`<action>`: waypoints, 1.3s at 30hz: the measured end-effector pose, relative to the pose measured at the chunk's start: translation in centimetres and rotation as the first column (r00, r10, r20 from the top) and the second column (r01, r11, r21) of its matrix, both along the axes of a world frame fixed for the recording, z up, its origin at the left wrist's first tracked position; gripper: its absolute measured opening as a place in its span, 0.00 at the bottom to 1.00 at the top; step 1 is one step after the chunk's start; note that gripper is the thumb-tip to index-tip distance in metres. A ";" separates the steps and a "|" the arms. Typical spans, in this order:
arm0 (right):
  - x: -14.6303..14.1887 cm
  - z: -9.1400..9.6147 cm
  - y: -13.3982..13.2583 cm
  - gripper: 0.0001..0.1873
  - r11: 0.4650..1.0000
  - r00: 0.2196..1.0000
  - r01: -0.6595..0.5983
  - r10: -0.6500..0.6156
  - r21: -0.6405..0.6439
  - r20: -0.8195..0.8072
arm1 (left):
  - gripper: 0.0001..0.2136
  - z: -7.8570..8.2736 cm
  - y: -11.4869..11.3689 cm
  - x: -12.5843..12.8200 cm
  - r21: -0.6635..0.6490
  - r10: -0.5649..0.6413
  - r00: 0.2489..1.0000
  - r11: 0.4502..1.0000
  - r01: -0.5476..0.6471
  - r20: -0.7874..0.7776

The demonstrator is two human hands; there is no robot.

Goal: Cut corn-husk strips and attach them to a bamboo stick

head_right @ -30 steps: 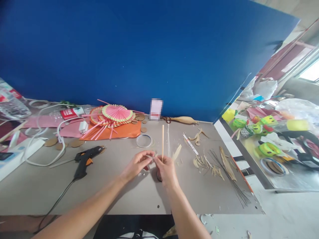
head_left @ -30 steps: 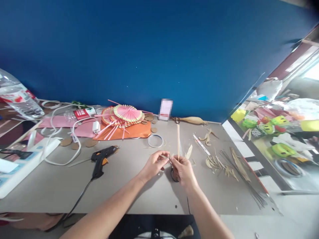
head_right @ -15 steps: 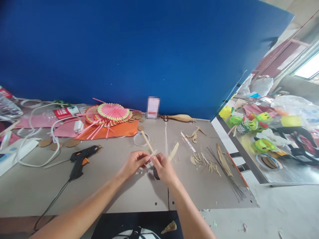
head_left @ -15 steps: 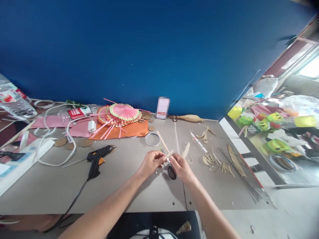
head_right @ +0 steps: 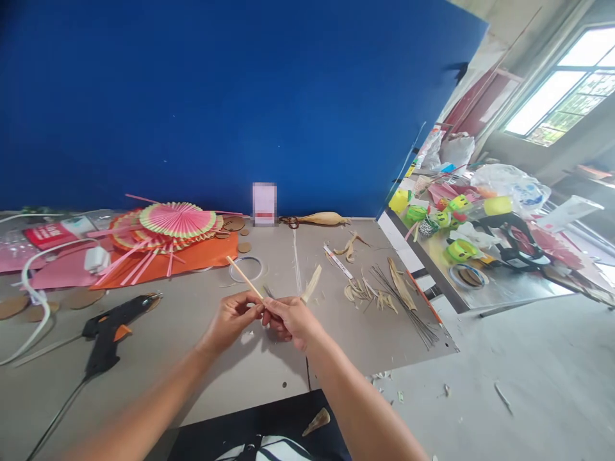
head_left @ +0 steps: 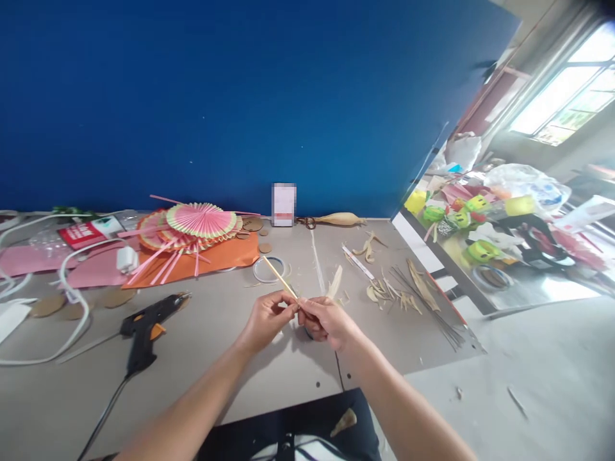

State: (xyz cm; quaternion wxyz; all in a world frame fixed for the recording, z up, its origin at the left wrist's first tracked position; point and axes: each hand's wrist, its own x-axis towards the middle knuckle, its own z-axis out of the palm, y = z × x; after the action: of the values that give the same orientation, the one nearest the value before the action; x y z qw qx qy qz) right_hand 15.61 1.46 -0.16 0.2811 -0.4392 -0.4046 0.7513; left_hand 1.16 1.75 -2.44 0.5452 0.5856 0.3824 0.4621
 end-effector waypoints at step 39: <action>1.5 2.3 -1.6 0.24 0.873 0.926 -0.007 -0.178 0.488 0.332 | 0.07 2.1 -0.8 1.3 -0.108 0.028 0.996 0.994 -0.019 0.081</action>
State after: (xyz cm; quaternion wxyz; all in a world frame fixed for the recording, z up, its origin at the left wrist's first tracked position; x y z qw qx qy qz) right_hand 17.09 -0.14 2.15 0.3341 -0.5058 -0.6031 0.5185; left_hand 2.50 0.92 -0.31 0.5856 0.5315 0.3906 0.4712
